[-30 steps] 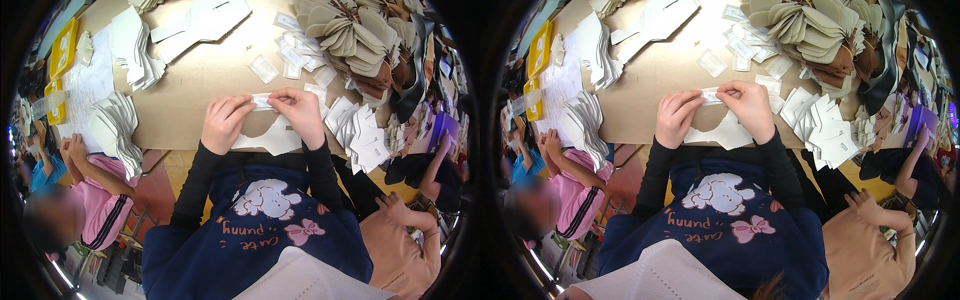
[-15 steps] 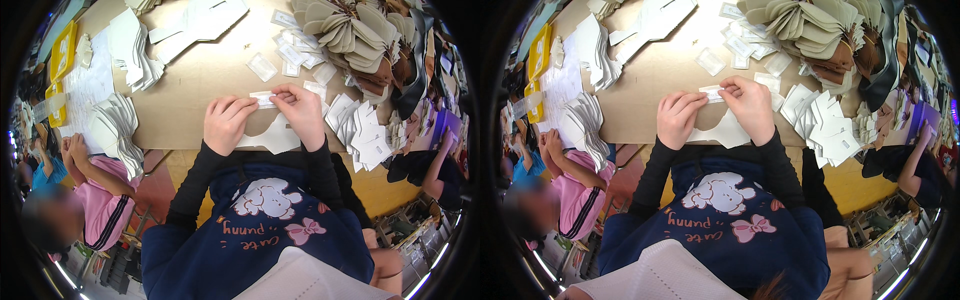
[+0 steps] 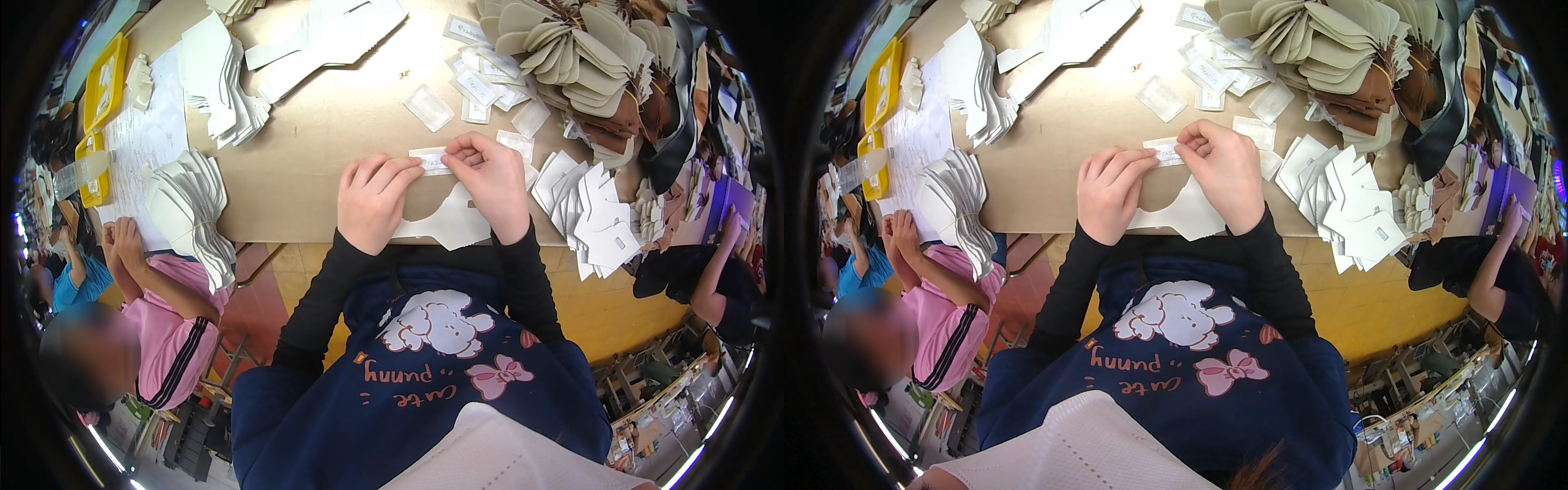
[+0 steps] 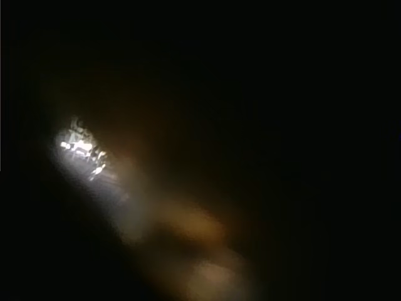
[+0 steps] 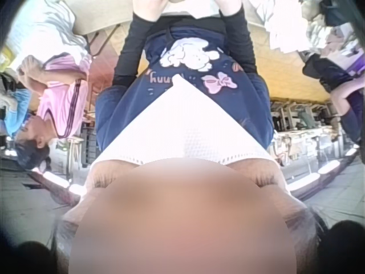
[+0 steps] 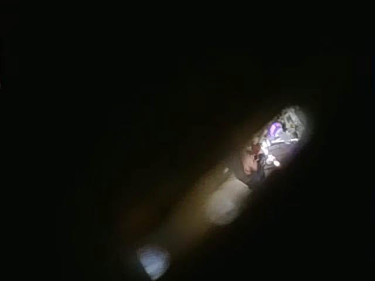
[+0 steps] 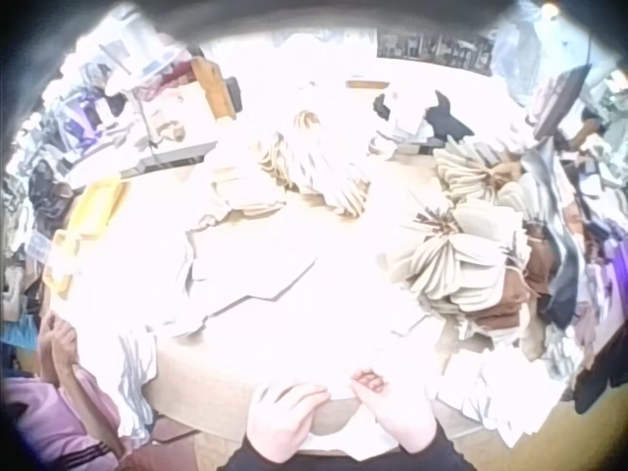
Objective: The person repeatedly picks small white labels and places them onto white paper cutouts with rectangular cutouts. They smooth each label with their fingers and set the labeled cutouts aside on the table. The task continues in a repetitive manner throughout the clip.
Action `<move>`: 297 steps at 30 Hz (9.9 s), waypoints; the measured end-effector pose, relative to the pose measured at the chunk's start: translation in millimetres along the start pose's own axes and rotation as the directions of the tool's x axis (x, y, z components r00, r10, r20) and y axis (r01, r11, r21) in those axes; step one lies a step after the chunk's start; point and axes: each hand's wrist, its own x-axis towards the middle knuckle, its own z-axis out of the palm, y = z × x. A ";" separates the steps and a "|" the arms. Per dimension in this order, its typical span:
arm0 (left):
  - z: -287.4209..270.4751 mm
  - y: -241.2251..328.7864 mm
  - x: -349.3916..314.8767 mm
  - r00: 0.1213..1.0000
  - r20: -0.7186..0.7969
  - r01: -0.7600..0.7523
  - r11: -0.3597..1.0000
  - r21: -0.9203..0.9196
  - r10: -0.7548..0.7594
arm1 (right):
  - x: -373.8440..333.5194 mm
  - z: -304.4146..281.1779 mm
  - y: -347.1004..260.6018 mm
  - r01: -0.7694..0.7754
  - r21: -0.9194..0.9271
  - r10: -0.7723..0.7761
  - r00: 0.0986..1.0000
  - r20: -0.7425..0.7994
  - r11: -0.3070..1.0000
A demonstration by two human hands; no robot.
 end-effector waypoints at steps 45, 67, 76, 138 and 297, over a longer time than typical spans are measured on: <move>-4.0 19.1 -11.5 0.997 0.028 0.082 0.987 -0.139 -0.078 | -98.2 -23.5 48.7 0.114 -0.455 -0.254 0.932 -0.258 0.883; -16.2 59.2 -35.1 0.927 0.090 0.357 0.783 -0.510 -0.364 | -107.0 -43.1 34.9 -0.117 0.448 0.112 0.993 0.036 0.886; -24.0 17.9 -5.8 0.858 0.248 0.503 0.637 -0.584 -0.450 | -57.9 -9.0 24.4 -0.037 0.388 0.036 0.999 0.010 0.921; -12.0 15.7 22.0 0.791 0.276 0.612 0.684 -0.398 -0.547 | -14.7 -11.3 19.2 0.204 -0.111 -0.201 0.979 0.036 0.973; -28.4 -51.2 79.5 0.918 -0.386 -0.001 0.975 -0.222 -0.087 | -100.7 -73.3 11.8 0.404 -0.273 -0.486 0.764 -0.424 0.873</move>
